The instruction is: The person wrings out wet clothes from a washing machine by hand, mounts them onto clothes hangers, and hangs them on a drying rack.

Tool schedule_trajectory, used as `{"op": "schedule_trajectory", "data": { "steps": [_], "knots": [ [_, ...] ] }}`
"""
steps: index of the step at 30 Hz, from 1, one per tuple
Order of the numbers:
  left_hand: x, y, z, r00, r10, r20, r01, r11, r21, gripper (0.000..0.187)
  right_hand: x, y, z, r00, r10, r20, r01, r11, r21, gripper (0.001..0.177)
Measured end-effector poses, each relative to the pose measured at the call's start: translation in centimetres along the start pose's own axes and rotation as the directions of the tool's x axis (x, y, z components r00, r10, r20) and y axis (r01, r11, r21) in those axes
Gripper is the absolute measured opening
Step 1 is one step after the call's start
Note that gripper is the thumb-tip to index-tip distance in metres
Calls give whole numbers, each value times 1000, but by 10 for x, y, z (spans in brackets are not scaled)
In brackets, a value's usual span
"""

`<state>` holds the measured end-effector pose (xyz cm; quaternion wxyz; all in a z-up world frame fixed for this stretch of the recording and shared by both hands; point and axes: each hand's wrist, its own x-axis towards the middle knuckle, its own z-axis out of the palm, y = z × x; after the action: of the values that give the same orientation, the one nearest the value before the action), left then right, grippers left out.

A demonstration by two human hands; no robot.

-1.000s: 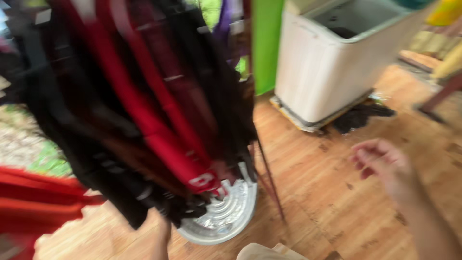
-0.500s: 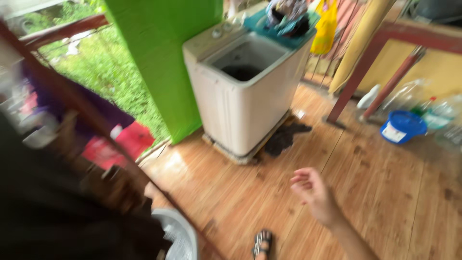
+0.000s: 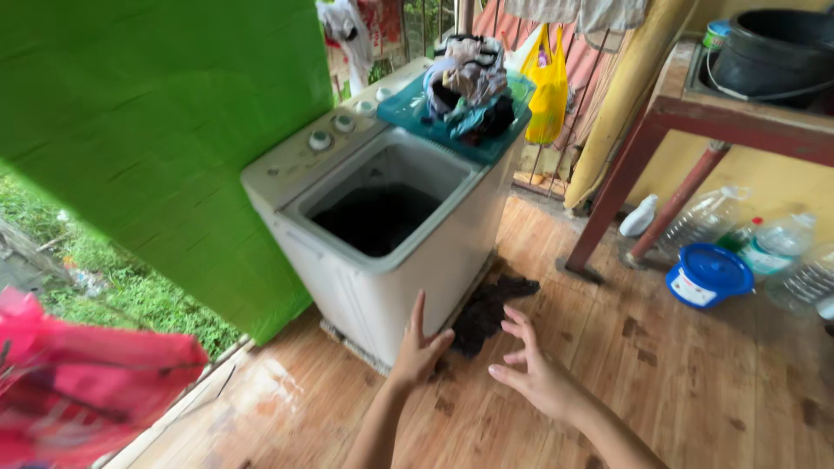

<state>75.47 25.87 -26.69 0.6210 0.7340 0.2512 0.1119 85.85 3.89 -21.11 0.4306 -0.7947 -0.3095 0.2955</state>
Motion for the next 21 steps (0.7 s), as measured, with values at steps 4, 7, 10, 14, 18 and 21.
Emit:
{"op": "schedule_trajectory", "data": {
  "steps": [4, 7, 10, 14, 18, 21],
  "knots": [
    [86, 28, 0, 980, 145, -139, -142, 989, 29, 99, 83, 28, -41, 997, 47, 64, -51, 996, 70, 104],
    [137, 36, -12, 944, 140, -298, -118, 989, 90, 99, 154, 46, -66, 990, -17, 141, 20, 1000, -21, 101],
    [160, 42, -27, 860, 171, -481, -174, 984, 39, 87, 227, 42, -89, 974, -83, 210, 69, 995, 72, 96],
    [183, 45, -59, 711, 198, -675, 16, 955, 298, 76, 334, 18, -110, 949, -163, 270, 173, 985, -14, 96],
    [198, 40, -83, 562, 314, -765, 252, 816, 520, 51, 434, -4, -115, 954, -162, 253, 170, 985, -11, 82],
    [212, 32, -103, 584, 316, -748, 327, 751, 573, 40, 506, -3, -99, 957, -102, 271, 85, 994, 75, 77]
  ]
}}
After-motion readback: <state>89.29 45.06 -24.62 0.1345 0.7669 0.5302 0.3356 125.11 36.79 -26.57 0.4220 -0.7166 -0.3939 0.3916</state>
